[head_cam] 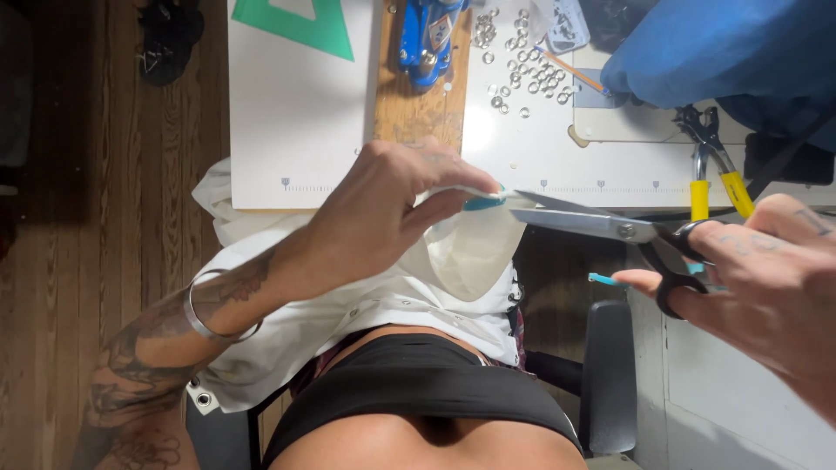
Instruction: Cutting fabric and using a manual press to install metal grommets.
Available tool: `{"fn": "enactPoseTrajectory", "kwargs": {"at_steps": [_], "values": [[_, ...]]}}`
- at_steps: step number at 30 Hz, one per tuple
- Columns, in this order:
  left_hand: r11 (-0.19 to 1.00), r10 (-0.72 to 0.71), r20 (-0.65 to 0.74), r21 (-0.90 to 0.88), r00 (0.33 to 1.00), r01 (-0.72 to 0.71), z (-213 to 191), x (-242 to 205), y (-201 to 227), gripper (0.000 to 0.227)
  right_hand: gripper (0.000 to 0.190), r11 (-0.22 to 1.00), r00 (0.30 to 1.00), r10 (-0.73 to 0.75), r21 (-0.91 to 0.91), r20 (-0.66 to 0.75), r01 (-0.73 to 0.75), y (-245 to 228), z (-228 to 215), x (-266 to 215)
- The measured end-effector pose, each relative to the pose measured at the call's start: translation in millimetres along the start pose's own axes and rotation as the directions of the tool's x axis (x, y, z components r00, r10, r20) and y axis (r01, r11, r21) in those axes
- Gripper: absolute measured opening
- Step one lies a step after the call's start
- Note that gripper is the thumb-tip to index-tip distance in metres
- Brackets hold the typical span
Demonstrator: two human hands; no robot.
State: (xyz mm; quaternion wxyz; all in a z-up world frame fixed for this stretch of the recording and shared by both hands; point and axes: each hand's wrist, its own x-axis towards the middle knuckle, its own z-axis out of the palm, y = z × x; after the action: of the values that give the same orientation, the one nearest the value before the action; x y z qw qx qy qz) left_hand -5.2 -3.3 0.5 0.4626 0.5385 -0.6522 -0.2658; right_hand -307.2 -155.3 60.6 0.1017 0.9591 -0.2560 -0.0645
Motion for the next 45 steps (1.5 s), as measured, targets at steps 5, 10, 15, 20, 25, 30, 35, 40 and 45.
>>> {"fn": "enactPoseTrajectory", "kwargs": {"at_steps": [5, 10, 15, 20, 25, 30, 35, 40, 45], "values": [[0.999, 0.029, -0.005, 0.028, 1.0, -0.028, 4, 0, 4, 0.021, 0.059, 0.96, 0.974, -0.225, -0.175, -0.023, 0.218, -14, -12, 5], [1.0, 0.015, -0.01, -0.002, 1.0, -0.015, 7, 2, 2, 0.023, 0.059, 0.985, 0.982, -0.148, -0.104, -0.114, 0.136, -11, -8, 5], [0.997, -0.058, 0.027, -0.04, 0.998, 0.059, 6, 6, 2, 0.025, 0.054, 0.982, 0.97, -0.173, -0.106, -0.172, 0.157, -12, -10, 9], [0.994, -0.039, 0.033, -0.104, 0.999, 0.042, 6, 7, 3, 0.027, 0.051, 0.956, 0.954, -0.27, -0.156, -0.131, 0.249, -6, -5, 7], [0.962, -0.073, 0.062, -0.26, 0.995, 0.087, 10, 4, -4, 0.027, 0.046, 0.975, 0.985, -0.036, 0.21, -0.167, 0.071, -6, 9, 1], [0.942, -0.195, 0.055, -0.268, 0.979, 0.202, 9, 1, -6, 0.03, 0.046, 0.889, 0.993, 0.096, 0.456, -0.071, -0.053, 7, 62, 1], [0.974, -0.164, -0.005, -0.162, 0.986, 0.161, 2, -5, -4, 0.037, 0.045, 0.859, 0.974, 0.112, 0.513, -0.199, 0.006, 21, 73, -8], [0.98, -0.164, -0.051, -0.119, 0.985, 0.157, 3, -3, -6, 0.034, 0.054, 0.877, 0.965, 0.261, 0.409, 0.031, -0.25, 8, 50, -8], [0.948, -0.317, -0.027, 0.031, 0.948, 0.318, -10, -27, -30, 0.03, 0.056, 0.971, 0.971, 0.236, 0.039, 0.045, -0.238, 45, 112, 5]]}}
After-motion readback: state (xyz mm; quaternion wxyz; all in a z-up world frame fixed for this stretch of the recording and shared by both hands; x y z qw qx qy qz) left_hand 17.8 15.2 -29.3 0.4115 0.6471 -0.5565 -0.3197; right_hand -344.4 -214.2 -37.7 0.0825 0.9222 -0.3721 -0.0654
